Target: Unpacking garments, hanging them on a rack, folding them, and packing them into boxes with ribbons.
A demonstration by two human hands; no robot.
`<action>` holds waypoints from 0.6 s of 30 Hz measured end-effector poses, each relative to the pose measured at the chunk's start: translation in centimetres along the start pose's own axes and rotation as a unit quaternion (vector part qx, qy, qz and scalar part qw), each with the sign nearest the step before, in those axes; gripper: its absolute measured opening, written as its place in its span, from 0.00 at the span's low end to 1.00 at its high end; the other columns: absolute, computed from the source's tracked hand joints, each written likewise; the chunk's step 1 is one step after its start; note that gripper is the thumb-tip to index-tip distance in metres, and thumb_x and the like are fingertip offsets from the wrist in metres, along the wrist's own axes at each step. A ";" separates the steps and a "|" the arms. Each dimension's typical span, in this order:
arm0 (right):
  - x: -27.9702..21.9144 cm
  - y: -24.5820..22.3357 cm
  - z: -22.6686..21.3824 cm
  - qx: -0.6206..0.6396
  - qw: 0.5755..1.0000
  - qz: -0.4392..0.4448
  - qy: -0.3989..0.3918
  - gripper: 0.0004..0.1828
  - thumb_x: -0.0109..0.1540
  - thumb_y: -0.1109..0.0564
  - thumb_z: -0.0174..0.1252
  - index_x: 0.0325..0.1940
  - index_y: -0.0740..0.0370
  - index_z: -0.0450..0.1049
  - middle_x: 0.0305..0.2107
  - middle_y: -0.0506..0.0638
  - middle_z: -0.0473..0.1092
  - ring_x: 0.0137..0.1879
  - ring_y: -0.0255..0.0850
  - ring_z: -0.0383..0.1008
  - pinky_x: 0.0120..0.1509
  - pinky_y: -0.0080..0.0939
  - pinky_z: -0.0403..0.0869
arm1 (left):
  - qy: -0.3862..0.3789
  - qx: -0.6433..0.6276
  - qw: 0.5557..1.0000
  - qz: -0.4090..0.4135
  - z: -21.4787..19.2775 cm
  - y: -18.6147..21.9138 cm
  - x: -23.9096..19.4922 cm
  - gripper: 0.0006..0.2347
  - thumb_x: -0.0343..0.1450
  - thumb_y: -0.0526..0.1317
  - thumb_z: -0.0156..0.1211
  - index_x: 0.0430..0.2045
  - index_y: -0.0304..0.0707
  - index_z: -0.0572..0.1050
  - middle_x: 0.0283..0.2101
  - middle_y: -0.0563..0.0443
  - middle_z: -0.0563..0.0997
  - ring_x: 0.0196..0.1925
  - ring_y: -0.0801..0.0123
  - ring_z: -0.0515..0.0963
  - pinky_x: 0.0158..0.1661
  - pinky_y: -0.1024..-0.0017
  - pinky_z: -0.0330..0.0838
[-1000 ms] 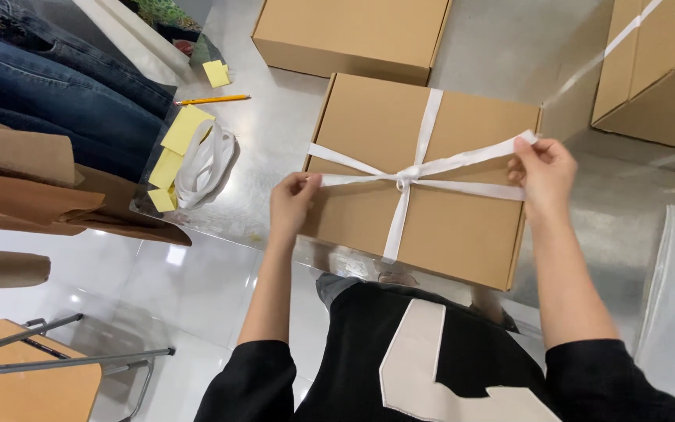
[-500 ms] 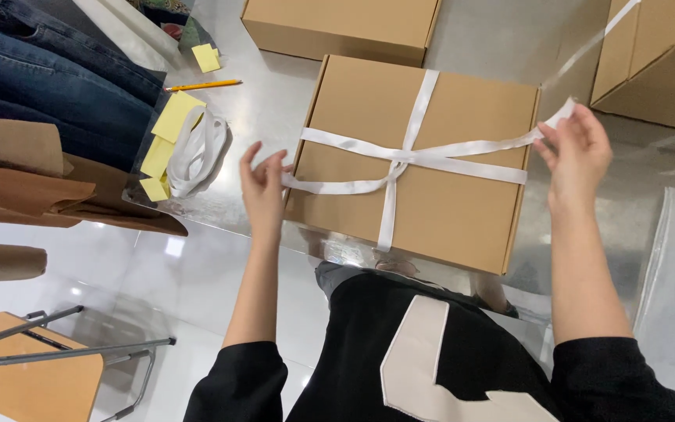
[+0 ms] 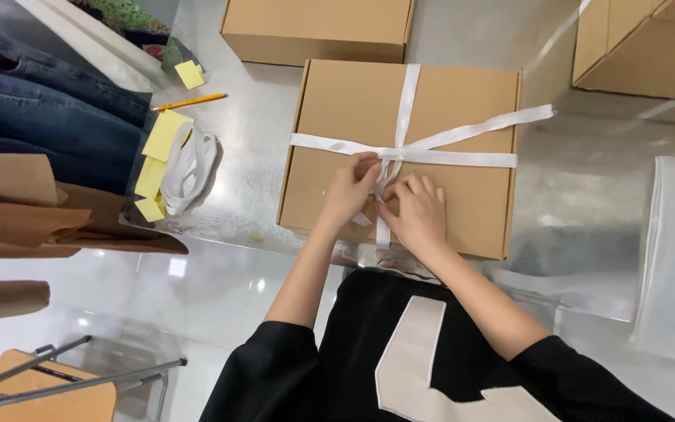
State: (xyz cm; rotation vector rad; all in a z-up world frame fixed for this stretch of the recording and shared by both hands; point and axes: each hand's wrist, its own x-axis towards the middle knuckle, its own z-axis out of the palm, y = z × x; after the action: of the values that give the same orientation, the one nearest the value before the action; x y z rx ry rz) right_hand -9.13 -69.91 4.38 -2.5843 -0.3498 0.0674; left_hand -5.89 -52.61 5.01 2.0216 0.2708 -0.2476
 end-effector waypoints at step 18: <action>-8.0 13.6 -12.7 0.756 0.543 0.277 0.239 0.01 0.72 0.50 0.61 0.48 0.42 0.76 0.43 0.40 0.80 0.43 0.33 0.82 0.57 0.37 0.81 | -0.109 -0.074 0.986 0.107 -0.7 5.9 6.1 0.15 0.79 0.44 0.59 0.60 0.49 0.77 0.56 0.38 0.83 0.61 0.47 0.83 0.58 0.54 0.77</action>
State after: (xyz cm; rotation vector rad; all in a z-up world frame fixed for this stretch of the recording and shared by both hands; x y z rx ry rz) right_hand -12.17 -89.54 8.17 -0.7501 0.5730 -0.0915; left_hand 1.75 -54.03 8.52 1.8410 -0.0629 -0.3013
